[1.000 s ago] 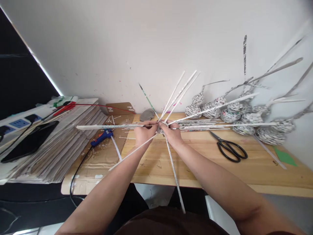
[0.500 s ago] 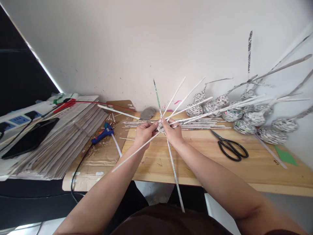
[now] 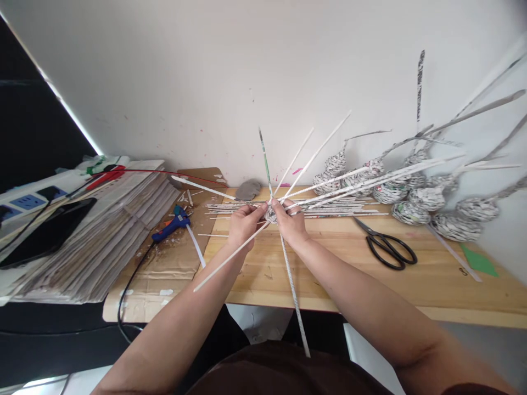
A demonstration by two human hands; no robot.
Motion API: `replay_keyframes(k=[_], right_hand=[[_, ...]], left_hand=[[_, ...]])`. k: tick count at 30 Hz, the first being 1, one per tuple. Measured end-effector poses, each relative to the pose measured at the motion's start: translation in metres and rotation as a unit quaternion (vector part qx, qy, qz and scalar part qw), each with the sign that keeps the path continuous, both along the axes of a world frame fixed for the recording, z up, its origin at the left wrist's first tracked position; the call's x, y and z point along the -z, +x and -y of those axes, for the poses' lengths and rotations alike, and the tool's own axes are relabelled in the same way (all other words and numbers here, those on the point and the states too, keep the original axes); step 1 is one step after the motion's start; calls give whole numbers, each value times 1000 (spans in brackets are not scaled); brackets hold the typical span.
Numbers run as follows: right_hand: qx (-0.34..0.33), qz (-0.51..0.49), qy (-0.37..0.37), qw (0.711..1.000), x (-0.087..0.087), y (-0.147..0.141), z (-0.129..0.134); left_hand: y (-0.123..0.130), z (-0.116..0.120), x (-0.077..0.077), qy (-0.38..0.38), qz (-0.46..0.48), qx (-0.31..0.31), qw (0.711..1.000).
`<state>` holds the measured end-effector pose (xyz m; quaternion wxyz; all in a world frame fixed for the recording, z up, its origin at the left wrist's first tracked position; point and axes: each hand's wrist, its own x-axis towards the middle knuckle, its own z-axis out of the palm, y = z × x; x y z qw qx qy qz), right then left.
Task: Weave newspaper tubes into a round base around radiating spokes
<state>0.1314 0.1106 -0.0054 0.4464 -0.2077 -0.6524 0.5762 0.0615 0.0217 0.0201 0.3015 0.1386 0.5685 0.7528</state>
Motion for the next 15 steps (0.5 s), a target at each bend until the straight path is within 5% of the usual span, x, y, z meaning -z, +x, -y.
replay_keyframes(k=[15], right_hand=[[4, 8, 15, 1000, 3, -2, -1]], left_hand=[[0, -4, 4, -12, -61, -15, 998]])
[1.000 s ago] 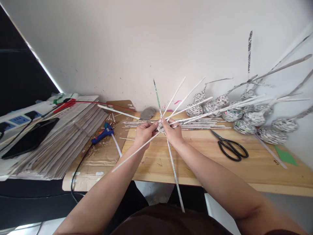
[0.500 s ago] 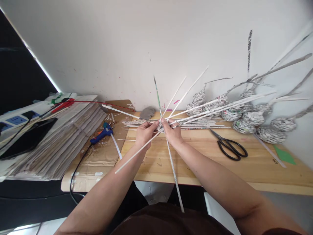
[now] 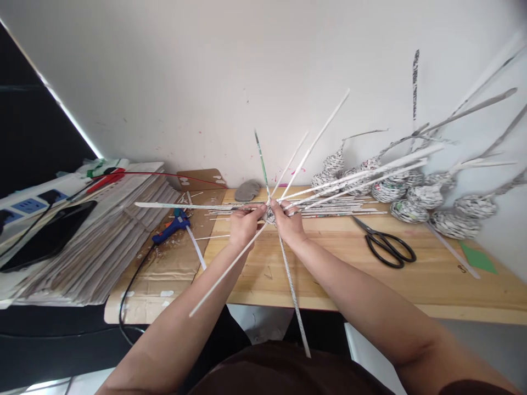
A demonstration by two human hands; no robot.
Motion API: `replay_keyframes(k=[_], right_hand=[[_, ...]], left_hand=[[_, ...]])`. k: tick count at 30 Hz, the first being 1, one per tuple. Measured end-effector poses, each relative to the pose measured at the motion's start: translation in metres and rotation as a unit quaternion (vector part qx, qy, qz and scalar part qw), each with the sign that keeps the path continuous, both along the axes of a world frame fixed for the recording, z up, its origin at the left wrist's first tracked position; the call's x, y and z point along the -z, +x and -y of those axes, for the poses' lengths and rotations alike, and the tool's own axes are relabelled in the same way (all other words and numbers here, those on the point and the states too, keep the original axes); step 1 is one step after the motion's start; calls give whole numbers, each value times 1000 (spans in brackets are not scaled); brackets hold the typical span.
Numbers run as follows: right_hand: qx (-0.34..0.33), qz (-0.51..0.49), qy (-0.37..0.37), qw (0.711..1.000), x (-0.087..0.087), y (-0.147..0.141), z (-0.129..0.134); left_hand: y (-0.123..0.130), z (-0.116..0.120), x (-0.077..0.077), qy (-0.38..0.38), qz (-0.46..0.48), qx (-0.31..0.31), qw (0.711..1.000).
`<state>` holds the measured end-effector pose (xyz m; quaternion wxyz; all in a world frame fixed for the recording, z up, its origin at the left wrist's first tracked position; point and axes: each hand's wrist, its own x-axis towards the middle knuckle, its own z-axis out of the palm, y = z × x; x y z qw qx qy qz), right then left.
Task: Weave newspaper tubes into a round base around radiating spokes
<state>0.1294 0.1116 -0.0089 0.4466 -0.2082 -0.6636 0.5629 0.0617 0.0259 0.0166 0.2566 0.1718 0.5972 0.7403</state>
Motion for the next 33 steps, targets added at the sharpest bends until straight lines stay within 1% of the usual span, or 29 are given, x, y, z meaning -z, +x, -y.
replay_keyframes(k=[2, 4, 6, 8, 9, 10, 12, 13, 14, 16, 19, 21, 23, 24, 25, 27, 30, 33], right_hand=[[-17, -27, -38, 999, 4, -3, 0], [-18, -40, -57, 997, 7, -5, -2], [1, -33, -49, 998, 8, -5, -3], [20, -21, -39, 999, 6, -4, -6], [28, -17, -36, 999, 4, -3, -7], [36, -12, -35, 999, 3, -2, -8], [50, 2, -30, 998, 0, 0, -11], [53, 9, -28, 998, -1, 1, -12], [51, 16, -25, 998, -1, 1, -12], [36, 22, -16, 999, -1, 2, -13], [21, 30, 10, 999, -2, 3, -13], [17, 36, 24, 999, -4, 4, -13], [7, 29, 32, 999, -6, 6, -12], [-2, 23, 33, 999, -7, 6, -13], [-7, 16, 32, 999, -8, 6, -13], [-11, 1, 24, 1000, -10, 7, -13], [-28, -44, -6, 999, -13, 7, -15], [-44, -87, -21, 995, -15, 7, -17]], left_hand=[[0, -2, 0, -5, -5, -3, 1000], [0, -3, 0, -25, 10, 6, 1000], [-3, 0, -1, -58, 22, 24, 998], [-9, 8, -5, -102, -6, 40, 994], [-12, 15, -9, -128, -45, 48, 990], [-16, 22, -13, -152, -105, 55, 981], [-22, 36, -24, -172, -263, -3, 949], [-24, 41, -31, -164, -320, -41, 932], [-26, 44, -37, -156, -352, -62, 921], [-27, 45, -48, -147, -387, -61, 908], [-28, 33, -54, -177, -408, -3, 896], [-30, 22, -52, -201, -402, 60, 891], [-33, 13, -49, -197, -382, 120, 895], [-33, 9, -49, -196, -375, 136, 896], [-33, 7, -49, -198, -374, 143, 895], [-31, 4, -54, -211, -385, 132, 889], [-25, 3, -66, -218, -398, 113, 884], [-19, 4, -77, -216, -388, 139, 885]])
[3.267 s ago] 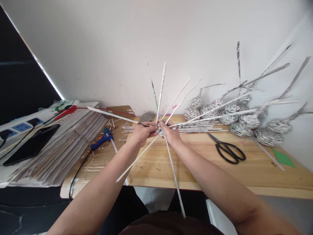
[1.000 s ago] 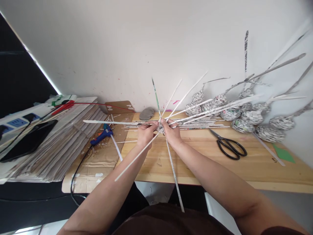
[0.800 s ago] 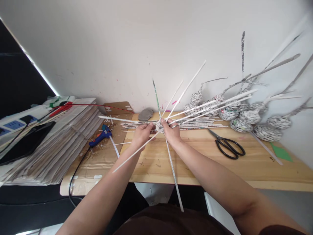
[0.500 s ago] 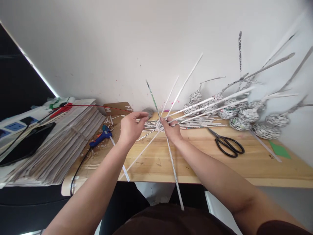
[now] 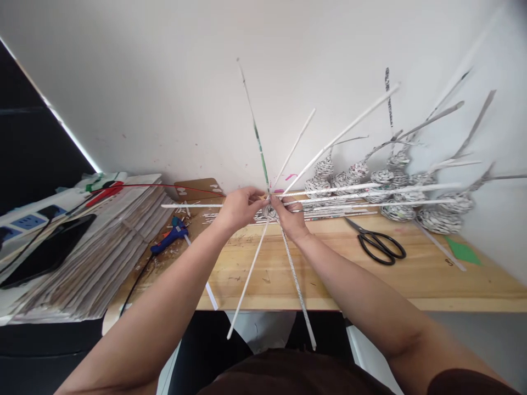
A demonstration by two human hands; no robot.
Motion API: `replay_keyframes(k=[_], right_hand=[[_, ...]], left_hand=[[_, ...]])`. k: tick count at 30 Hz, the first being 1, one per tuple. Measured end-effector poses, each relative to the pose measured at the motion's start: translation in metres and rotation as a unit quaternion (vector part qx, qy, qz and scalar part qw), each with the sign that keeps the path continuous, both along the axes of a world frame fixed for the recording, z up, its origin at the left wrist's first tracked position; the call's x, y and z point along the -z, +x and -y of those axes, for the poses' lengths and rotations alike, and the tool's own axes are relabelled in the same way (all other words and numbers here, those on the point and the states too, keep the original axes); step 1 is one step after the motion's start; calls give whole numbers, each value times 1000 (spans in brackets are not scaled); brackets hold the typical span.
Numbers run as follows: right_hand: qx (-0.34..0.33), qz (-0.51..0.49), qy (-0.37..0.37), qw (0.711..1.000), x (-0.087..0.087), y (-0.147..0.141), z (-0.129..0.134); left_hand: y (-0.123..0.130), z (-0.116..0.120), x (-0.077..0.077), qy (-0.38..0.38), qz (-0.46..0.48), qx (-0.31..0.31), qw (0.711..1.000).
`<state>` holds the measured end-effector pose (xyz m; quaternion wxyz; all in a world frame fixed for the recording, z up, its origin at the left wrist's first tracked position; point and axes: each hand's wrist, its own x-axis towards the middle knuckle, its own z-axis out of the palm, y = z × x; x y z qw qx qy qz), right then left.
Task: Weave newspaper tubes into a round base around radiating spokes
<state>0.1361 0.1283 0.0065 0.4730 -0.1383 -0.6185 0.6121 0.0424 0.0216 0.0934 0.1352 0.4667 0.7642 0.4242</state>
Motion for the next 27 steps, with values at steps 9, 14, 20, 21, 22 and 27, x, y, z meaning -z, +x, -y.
replay_keyframes(k=[9, 14, 20, 21, 22, 27], right_hand=[[-77, -3, -63, 995, -5, 0, 9], [-106, -21, -101, 989, -10, 2, 12], [-179, 83, 12, 980, 5, -1, 17], [-163, 99, 50, 980, 8, -2, 19], [-145, 110, 84, 980, 11, -2, 21], [-122, 128, 155, 972, 15, -2, 26]], left_hand=[[-4, 22, -37, -162, 77, 92, 979], [4, 28, -47, -170, 111, 115, 972], [1, 44, 3, -129, 270, 34, 953], [0, 47, 15, -101, 289, 3, 952], [-1, 50, 25, -70, 306, -30, 949], [-1, 53, 55, 44, 363, -108, 924]])
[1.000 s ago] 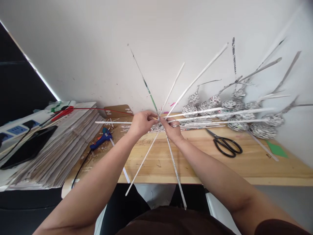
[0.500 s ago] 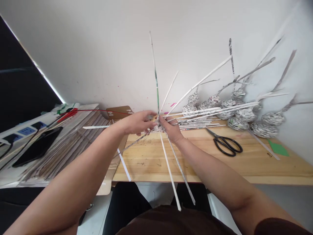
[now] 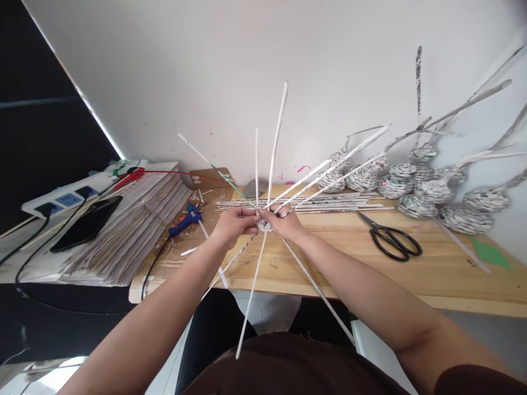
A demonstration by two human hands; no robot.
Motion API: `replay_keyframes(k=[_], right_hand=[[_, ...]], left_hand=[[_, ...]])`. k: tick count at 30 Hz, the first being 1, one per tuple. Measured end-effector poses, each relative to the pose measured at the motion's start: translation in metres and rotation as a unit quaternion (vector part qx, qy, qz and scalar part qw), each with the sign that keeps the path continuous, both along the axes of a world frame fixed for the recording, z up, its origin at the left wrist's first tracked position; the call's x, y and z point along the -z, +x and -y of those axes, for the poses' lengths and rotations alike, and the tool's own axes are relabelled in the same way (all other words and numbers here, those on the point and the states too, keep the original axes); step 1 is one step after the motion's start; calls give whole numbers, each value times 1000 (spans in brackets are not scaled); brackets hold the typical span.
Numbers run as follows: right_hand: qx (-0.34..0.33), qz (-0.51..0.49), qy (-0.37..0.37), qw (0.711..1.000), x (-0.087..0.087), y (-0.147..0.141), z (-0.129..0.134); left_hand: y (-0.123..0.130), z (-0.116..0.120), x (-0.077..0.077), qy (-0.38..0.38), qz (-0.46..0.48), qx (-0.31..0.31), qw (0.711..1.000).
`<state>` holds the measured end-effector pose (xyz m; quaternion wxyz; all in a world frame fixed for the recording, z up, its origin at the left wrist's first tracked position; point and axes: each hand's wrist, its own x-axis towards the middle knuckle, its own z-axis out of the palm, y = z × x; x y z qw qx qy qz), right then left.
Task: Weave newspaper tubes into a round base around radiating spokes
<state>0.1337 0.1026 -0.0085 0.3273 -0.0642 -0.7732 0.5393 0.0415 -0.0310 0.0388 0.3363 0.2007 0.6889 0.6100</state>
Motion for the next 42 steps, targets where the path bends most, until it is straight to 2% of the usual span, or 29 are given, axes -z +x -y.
replay_keyframes(k=[5, 8, 11, 15, 19, 24, 31, 38, 42], right_hand=[[-9, 20, -17, 1000, -1, 1, 2], [30, 13, -47, 998, -2, 1, 3], [65, 21, -33, 997, -2, 1, 3], [38, 44, -14, 998, -4, 1, 0], [46, 73, 15, 996, -5, 3, 0], [22, 76, 12, 997, -2, 3, 1], [2, 54, -59, 997, 3, 0, 2], [108, 34, -41, 993, 4, -1, 7], [102, 8, -48, 994, 3, 1, 9]], left_hand=[[2, -5, 5, 57, 3, -45, 997], [0, -7, 10, 74, -1, -42, 996], [-4, -8, 16, 84, 10, -38, 996], [-7, -10, 21, 85, 21, -48, 995], [-7, -11, 26, 80, -4, -34, 996], [-6, -11, 35, 76, -32, -28, 996], [-6, -15, 42, 95, -14, -46, 994], [-6, -22, 48, 40, -89, -66, 993], [-7, -24, 50, 20, -101, -69, 992]])
